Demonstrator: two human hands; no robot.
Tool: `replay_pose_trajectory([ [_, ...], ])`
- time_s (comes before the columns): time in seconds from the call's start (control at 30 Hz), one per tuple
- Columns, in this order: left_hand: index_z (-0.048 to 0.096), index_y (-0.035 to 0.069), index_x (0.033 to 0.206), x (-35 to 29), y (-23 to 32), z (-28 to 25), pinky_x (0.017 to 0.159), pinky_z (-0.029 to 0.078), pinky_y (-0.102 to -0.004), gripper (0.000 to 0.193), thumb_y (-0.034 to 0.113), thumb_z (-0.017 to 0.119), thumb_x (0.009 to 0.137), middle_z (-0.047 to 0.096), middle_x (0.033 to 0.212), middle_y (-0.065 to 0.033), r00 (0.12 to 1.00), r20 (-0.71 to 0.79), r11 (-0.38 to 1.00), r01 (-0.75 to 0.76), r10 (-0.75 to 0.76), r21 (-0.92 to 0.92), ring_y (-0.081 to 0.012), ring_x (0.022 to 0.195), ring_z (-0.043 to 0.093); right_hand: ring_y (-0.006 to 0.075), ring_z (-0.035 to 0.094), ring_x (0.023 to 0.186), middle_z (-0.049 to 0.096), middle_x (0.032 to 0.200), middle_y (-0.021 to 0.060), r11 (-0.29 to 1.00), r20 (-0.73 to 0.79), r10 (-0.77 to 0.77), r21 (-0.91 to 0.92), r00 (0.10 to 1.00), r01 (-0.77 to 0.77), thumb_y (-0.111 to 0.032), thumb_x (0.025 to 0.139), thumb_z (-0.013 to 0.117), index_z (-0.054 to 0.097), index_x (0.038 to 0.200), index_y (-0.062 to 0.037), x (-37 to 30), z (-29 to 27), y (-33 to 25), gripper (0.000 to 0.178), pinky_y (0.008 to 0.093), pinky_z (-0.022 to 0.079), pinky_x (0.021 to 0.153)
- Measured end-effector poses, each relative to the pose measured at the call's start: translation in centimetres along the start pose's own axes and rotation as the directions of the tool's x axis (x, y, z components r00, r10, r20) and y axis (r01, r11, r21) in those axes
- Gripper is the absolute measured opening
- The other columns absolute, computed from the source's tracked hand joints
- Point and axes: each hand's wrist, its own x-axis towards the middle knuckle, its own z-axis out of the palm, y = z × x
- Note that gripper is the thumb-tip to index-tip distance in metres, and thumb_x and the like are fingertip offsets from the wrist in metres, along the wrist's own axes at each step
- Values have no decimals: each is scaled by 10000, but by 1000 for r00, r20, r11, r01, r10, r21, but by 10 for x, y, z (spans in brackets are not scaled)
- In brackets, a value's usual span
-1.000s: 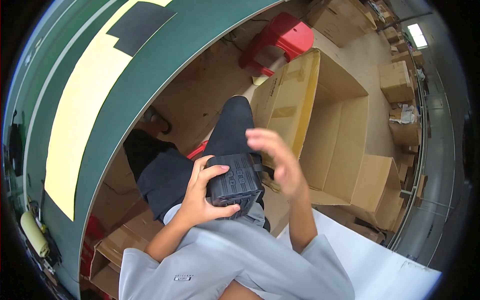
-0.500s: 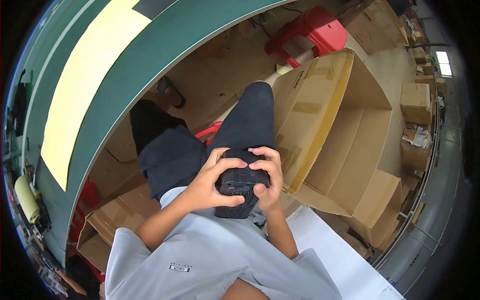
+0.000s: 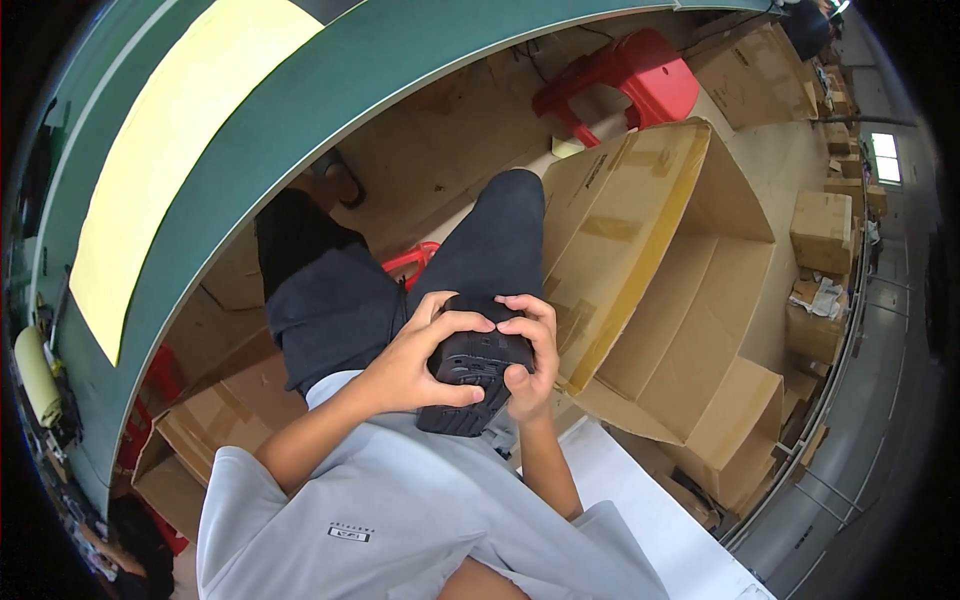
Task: Assembling and inspecting electronic components on a workshop production line.
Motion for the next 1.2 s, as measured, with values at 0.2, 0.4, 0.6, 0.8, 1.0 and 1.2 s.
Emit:
replay_pose_trajectory([
  [0.2, 603, 153, 1281, 1, -6, -1, 1115, 343, -461, 682, 263, 888, 671, 495, 1336, -135, 1000, -6, 992, -3, 2, -129, -392, 1351, 359, 360, 526, 1174, 502, 1263, 203, 997, -9, -53, 55, 999, 53, -503, 953, 602, 628, 1063, -72, -1, -1, 7, 446, 489, 390, 1028],
  [0.4, 581, 157, 1316, 0, -10, -1, 1127, 333, -446, 720, 261, 892, 674, 406, 1417, -172, 999, 42, 998, -12, 14, -63, -388, 1352, 380, 362, 509, 1205, 482, 1302, 205, 998, 7, -36, 45, 999, 35, -489, 953, 609, 637, 1067, -79, 1, 0, 6, 427, 495, 375, 1049],
  [0.6, 334, 70, 1472, 3, -7, 7, 1114, 356, -403, 998, 285, 876, 663, 370, 1404, -220, 991, -32, 952, 115, -130, -282, -387, 1331, 408, 353, 462, 1294, 396, 1438, 201, 993, 186, 113, -43, 976, -107, -462, 880, 709, 542, 1302, -98, 18, -24, -13, 582, 492, 372, 1070],
  [0.8, 255, 35, 1502, 19, 7, 12, 1117, 358, -465, 1054, 307, 846, 672, 333, 1405, -264, 999, 48, 999, -14, 11, 42, -437, 1351, 352, 435, 334, 1420, 242, 1568, 243, 918, 756, 87, -313, 649, 242, -292, 741, 770, 359, 1506, -116, 106, -8, -60, 886, 491, 322, 1140],
  [1.0, 466, 29, 1403, -12, 104, -72, 1086, 392, -418, 930, 295, 898, 623, 495, 1345, -194, 996, -81, 973, 38, -20, 226, -351, 1301, 465, 349, 425, 1379, 370, 1530, 220, 994, 748, -88, 23, 658, 107, -468, 861, 698, 386, 1471, -13, 164, -21, -84, 823, 459, 384, 1085],
  [1.2, 488, 28, 1413, -38, 220, -199, 1042, 419, -390, 984, 388, 901, 596, 536, 1314, -164, 950, -271, 833, 23, 153, 553, -298, 1242, 528, 245, 590, 1170, 591, 1309, 128, 917, 443, 192, 238, 876, -321, -453, 929, 643, 505, 1351, 0, 107, -30, -17, 634, 387, 464, 981],
])
